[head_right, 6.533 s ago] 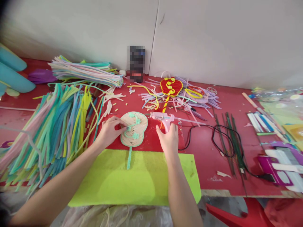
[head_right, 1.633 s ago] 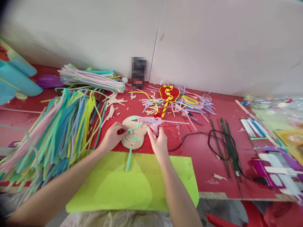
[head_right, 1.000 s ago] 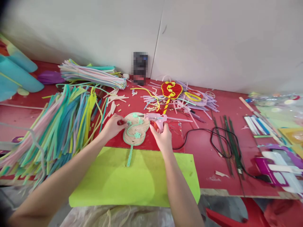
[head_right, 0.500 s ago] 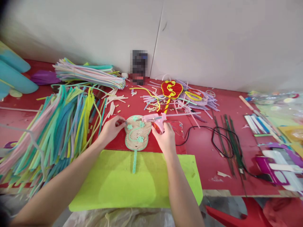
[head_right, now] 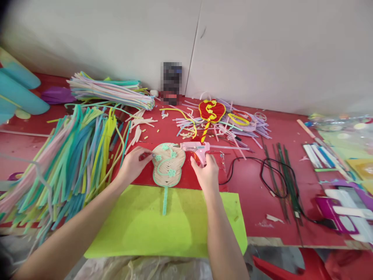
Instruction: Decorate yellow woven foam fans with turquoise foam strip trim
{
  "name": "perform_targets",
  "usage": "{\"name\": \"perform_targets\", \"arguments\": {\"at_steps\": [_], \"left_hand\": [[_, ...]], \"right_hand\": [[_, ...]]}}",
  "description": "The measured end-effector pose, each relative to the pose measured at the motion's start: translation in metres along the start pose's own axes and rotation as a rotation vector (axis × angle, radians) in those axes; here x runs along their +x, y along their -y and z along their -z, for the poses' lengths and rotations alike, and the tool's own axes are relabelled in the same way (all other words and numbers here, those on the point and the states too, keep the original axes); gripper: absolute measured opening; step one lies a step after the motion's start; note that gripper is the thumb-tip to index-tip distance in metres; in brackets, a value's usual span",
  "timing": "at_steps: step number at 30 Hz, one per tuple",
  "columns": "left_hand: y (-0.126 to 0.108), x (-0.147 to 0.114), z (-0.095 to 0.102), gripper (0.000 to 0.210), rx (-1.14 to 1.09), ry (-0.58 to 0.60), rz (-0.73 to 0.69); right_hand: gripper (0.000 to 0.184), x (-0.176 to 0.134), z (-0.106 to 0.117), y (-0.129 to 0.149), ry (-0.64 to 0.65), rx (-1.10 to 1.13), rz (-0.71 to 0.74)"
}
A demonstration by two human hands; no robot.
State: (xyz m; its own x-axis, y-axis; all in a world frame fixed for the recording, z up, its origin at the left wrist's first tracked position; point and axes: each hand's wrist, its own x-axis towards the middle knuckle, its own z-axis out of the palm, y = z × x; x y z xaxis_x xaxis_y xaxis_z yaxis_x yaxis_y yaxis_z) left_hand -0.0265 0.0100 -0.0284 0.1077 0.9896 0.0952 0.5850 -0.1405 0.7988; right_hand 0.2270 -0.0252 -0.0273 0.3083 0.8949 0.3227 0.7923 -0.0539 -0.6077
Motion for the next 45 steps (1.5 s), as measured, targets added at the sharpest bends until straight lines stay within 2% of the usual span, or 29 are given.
{"name": "perform_targets", "arguments": {"at_steps": [6,14,20,27,45], "left_hand": [[0.0014,0.0006,-0.01,0.01,-0.044,0.021,0.053],[0.0014,0.0032,-0.0082,0.008,-0.062,0.11,0.08],[0.0011,0.0,-0.0101,0.005,-0.03,0.073,0.026],[0.0047,0.0007,-0.0061,0.015,0.004,0.065,0.026],[0.0065,0.0003,-0.0071,0.004,-0.045,0.073,0.04]], "right_hand": [[0.028,-0.0004,-0.0001,-0.0005,0.021,0.008,0.039],[0.028,-0.0017,0.0008,0.0029,0.036,0.008,0.054],[0.027,-0.002,-0.0009,0.0031,0.042,0.009,0.058],[0.028,-0.0027,-0.0013,0.0024,0.042,0.01,0.044],[0.029,-0.0028,-0.001,0.0033,0.043,0.001,0.057]]}}
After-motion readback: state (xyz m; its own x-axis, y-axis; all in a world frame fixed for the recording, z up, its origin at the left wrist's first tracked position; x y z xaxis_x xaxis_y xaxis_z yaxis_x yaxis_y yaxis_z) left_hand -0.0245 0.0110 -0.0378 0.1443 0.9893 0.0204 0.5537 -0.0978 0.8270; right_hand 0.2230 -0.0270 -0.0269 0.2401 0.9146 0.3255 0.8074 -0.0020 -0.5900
